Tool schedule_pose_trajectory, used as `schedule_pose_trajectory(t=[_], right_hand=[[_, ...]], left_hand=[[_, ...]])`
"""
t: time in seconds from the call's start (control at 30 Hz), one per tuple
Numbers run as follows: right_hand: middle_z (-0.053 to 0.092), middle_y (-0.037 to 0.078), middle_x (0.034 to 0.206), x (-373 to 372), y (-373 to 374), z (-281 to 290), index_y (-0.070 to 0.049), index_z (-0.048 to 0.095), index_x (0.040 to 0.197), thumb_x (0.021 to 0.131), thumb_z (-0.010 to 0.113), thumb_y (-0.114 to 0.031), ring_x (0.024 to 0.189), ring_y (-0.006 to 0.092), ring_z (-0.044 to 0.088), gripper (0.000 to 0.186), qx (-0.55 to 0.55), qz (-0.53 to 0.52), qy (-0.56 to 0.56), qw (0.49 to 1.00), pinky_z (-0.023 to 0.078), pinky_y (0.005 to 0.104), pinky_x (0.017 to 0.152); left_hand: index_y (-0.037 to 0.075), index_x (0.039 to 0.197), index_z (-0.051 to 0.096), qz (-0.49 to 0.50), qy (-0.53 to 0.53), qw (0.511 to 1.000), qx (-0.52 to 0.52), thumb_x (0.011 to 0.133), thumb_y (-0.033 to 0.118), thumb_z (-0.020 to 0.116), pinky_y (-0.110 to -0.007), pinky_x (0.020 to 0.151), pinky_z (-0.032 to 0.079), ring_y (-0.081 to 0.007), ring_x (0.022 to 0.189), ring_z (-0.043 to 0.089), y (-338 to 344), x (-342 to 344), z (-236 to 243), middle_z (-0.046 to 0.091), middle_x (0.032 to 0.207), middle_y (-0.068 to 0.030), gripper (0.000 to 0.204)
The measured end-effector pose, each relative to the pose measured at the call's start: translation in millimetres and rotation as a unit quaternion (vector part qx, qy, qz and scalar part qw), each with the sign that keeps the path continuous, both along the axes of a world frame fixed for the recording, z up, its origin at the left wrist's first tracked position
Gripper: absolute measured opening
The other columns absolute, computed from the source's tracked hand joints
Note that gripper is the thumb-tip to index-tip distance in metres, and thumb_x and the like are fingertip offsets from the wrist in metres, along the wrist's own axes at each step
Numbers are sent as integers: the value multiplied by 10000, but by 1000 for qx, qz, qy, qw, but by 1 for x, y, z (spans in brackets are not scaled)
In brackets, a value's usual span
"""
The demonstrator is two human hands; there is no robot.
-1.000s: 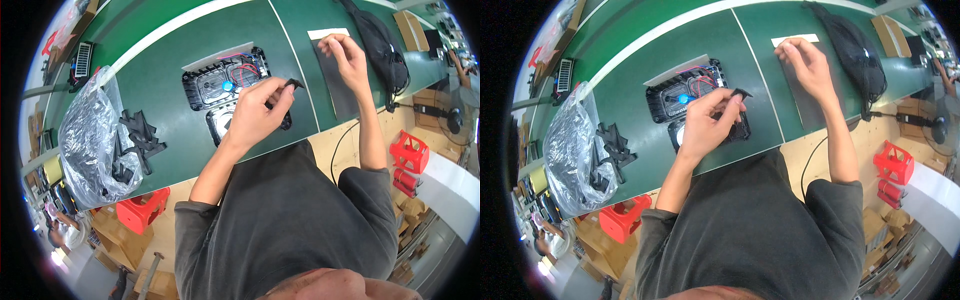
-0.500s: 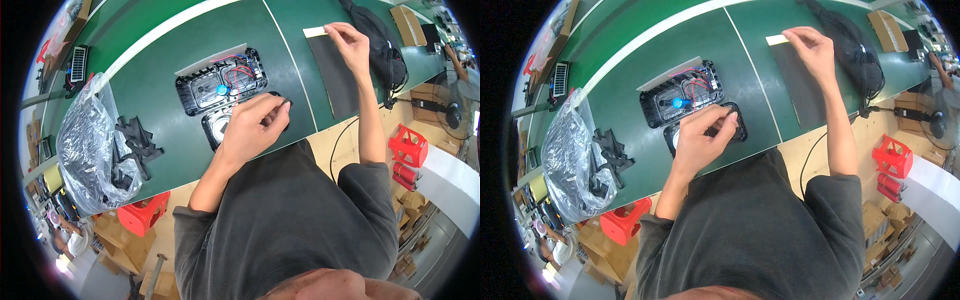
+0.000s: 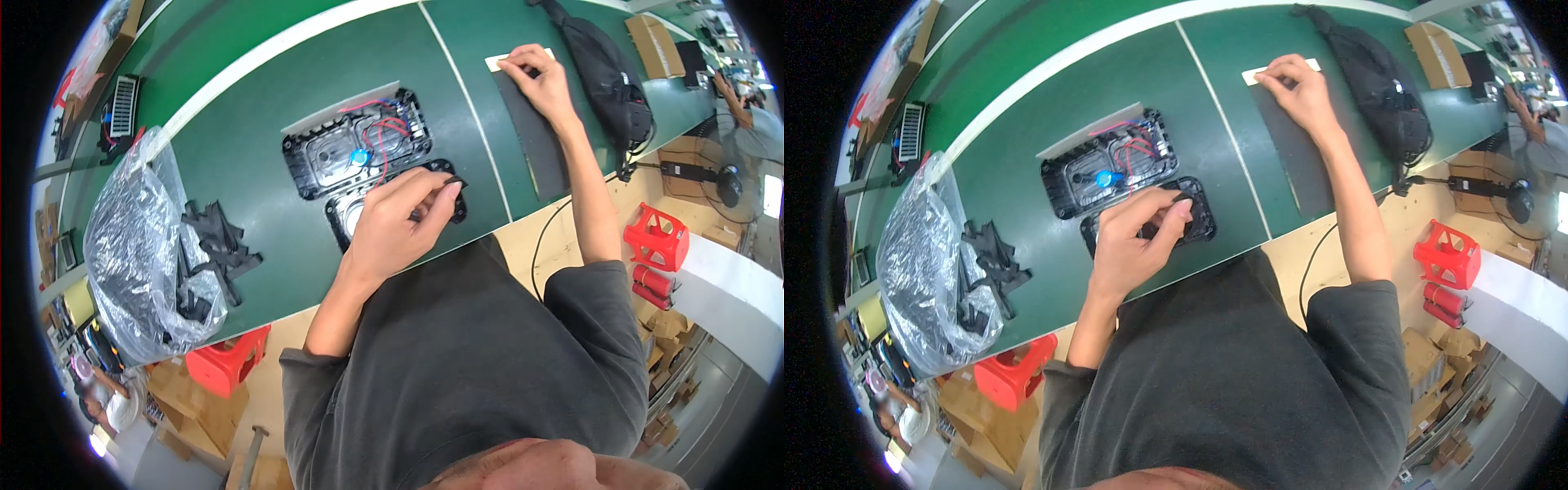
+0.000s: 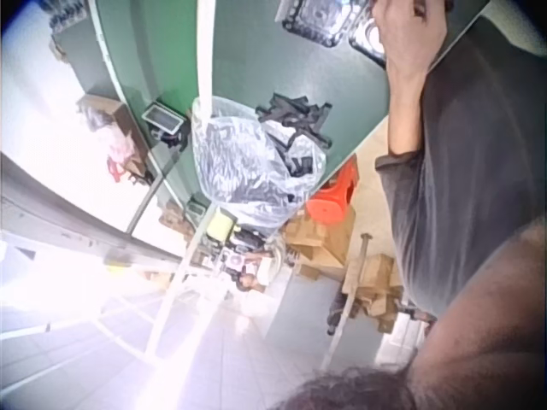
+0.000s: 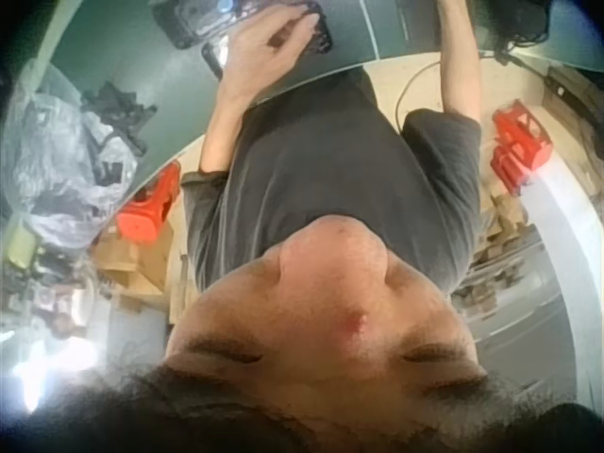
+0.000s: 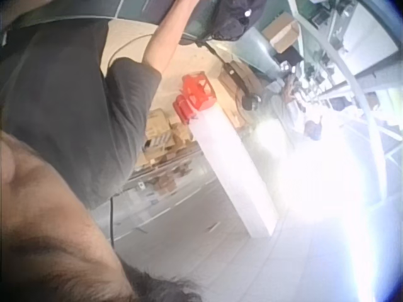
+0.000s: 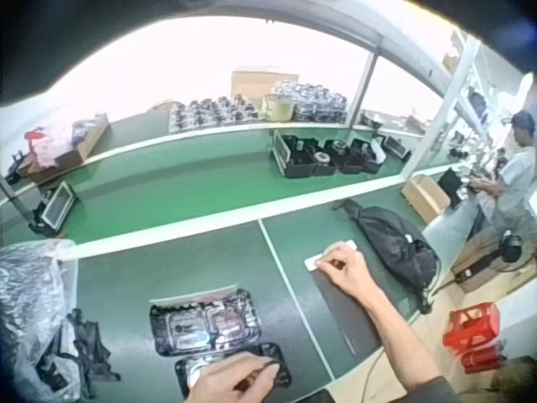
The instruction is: Assembling or repairing an electronic device by connecting internal wires and seating components into a plastic casing.
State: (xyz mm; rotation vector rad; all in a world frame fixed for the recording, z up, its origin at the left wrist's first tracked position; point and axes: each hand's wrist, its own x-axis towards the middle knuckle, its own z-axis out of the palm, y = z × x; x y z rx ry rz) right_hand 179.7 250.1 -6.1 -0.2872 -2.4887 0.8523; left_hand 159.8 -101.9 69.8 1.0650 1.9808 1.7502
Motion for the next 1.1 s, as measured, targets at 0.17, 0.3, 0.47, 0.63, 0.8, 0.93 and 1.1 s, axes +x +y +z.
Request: schedule_pose_trajectory(t=[0.17, 0.3, 0.47, 0.63, 0.8, 0.93, 1.1], right_hand=[[687, 126, 1090, 3, 1, 23, -27, 821, 1036, 1072, 656, -342, 982, 245, 667, 357, 45, 21, -89, 995, 536, 358, 885], [712, 133, 1139, 8, -49, 66, -33, 793, 1175, 1107, 586, -332, 1052, 251, 661, 369, -23, 32, -18, 999, 524, 380, 940], [764, 94, 962, 39, -135, 100, 48, 747, 1163, 1112, 599, -248, 753, 125, 680, 335, -507, 243, -231, 794, 551, 271, 679], [739, 84, 876, 48, -150, 100, 51, 731, 1066, 1060, 665, -101, 727, 121, 689, 166, -643, 245, -269, 674, 525, 260, 609], [746, 44, 893, 51, -154, 95, 19, 743, 1079, 1003, 738, -59, 744, 90, 684, 109, -594, 216, -274, 725, 530, 231, 634], [715, 49, 1078, 41, -152, 94, 15, 726, 1122, 997, 749, -59, 893, 85, 663, 147, -454, 155, -131, 868, 540, 217, 745], [629, 90, 1265, 27, -166, 85, 11, 691, 1175, 941, 769, 19, 1029, 112, 634, 247, -380, 193, -37, 904, 540, 231, 798]], left_hand=[[-78, 994, 728, 10, -12, 1000, 23, 952, -5, 756, -256, 533, 496, -105, 595, 639, -1, -2, 5, 682, 791, -84, 89], [-53, 967, 731, 25, 11, 999, 22, 932, 15, 787, -268, 532, 499, -138, 601, 646, -4, -11, 12, 684, 810, -84, 94], [38, 902, 726, 62, 361, 930, 3, 813, 108, 870, -334, 572, 465, -206, 685, 620, -11, -34, 18, 639, 885, -49, 184], [76, 885, 713, 60, 522, 850, 25, 772, 236, 887, -343, 595, 399, -170, 706, 571, -26, -36, 12, 613, 908, -18, 262], [84, 973, 775, 50, 529, 846, -41, 735, 196, 913, -350, 635, 434, -200, 749, 609, -38, -35, 4, 644, 906, -15, 297], [60, 1031, 755, 67, 396, 902, -158, 805, 194, 875, -387, 767, 469, -256, 878, 636, -38, -61, 2, 653, 970, -51, 289], [39, 966, 742, 122, 393, 885, -218, 802, 273, 868, -412, 813, 445, -250, 935, 602, -14, -74, -8, 608, 994, -81, 312]])
